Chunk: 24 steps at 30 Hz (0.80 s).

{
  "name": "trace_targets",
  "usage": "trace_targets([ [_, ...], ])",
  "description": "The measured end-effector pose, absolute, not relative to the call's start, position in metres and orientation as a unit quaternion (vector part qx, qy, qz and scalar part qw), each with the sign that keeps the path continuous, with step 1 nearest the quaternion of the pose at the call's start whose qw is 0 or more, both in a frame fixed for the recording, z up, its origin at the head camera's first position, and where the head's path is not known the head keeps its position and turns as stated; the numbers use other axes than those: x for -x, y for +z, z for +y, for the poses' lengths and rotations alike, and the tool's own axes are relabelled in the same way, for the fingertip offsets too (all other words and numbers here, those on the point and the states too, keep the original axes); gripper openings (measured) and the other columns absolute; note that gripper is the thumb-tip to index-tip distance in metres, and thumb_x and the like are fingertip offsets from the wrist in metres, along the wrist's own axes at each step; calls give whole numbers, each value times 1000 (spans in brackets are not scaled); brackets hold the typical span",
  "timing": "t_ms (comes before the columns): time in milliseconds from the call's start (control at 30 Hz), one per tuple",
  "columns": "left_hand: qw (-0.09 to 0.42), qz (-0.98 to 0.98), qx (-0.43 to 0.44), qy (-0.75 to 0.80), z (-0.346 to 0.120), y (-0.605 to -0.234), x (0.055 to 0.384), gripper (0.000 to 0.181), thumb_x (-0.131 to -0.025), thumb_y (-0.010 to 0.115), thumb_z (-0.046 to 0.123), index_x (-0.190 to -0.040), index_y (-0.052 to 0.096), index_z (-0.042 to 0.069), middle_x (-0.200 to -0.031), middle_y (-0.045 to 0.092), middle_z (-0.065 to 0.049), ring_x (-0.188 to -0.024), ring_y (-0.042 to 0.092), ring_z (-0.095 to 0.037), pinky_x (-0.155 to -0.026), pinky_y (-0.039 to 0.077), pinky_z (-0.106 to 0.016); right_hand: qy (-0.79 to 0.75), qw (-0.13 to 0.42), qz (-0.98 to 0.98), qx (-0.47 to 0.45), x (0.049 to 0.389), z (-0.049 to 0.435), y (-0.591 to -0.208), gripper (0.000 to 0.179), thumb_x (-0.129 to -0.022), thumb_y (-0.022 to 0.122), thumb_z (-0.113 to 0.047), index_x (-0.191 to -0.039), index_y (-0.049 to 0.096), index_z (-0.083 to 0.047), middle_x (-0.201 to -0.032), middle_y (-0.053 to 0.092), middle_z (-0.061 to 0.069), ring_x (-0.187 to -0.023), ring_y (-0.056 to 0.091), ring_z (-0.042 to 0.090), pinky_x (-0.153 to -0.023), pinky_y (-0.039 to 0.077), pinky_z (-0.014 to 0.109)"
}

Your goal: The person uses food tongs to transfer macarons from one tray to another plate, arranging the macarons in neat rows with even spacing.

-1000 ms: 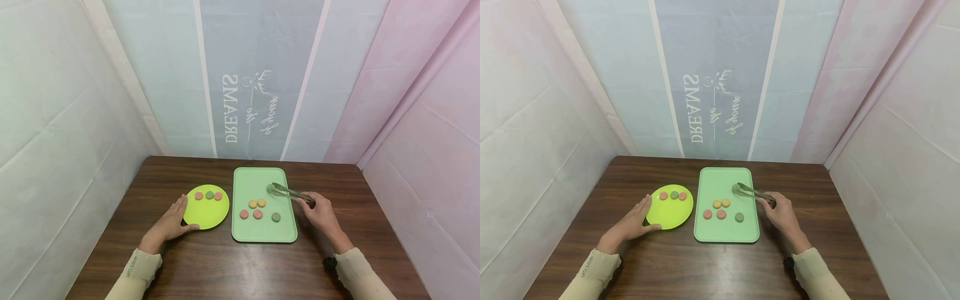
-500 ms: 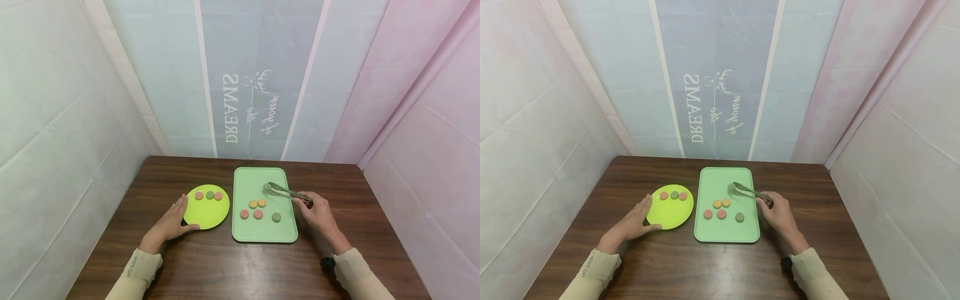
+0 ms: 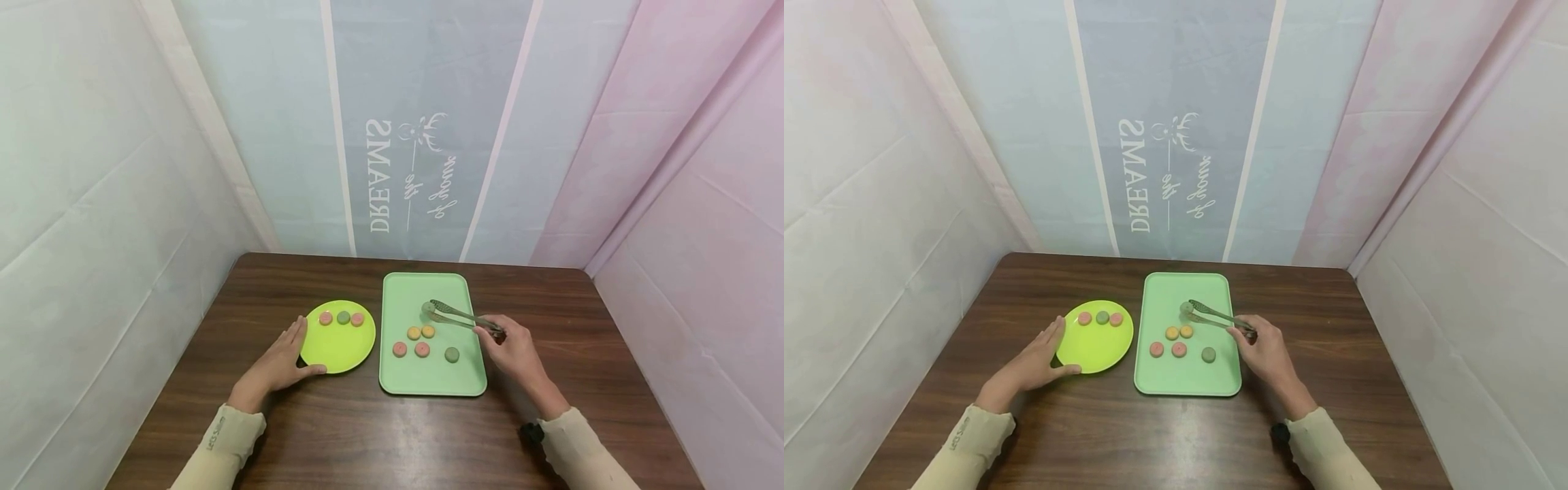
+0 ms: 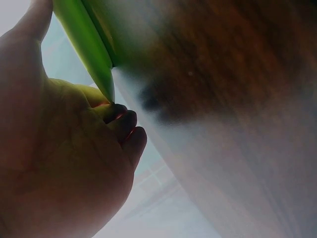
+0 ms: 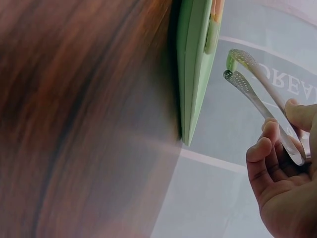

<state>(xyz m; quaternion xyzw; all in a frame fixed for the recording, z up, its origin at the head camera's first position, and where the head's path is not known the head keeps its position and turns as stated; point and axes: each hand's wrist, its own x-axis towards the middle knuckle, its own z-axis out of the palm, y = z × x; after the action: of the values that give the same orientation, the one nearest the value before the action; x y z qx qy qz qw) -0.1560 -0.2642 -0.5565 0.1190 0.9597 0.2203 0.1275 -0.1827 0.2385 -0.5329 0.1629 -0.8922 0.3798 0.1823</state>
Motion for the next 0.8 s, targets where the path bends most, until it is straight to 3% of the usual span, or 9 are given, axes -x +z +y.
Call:
trace_targets([
  [800,131,959,-118,221,-264,-546,154,126,-94,71,70,-170,6,-6,-178,5,-27,-164,12,-43,-133,17,-60,385,190,-881,-198,175,219,-523,22,-91,88,-8,-111,80,-4,-85,67,-2,-70,60,5,-60,56,25],
])
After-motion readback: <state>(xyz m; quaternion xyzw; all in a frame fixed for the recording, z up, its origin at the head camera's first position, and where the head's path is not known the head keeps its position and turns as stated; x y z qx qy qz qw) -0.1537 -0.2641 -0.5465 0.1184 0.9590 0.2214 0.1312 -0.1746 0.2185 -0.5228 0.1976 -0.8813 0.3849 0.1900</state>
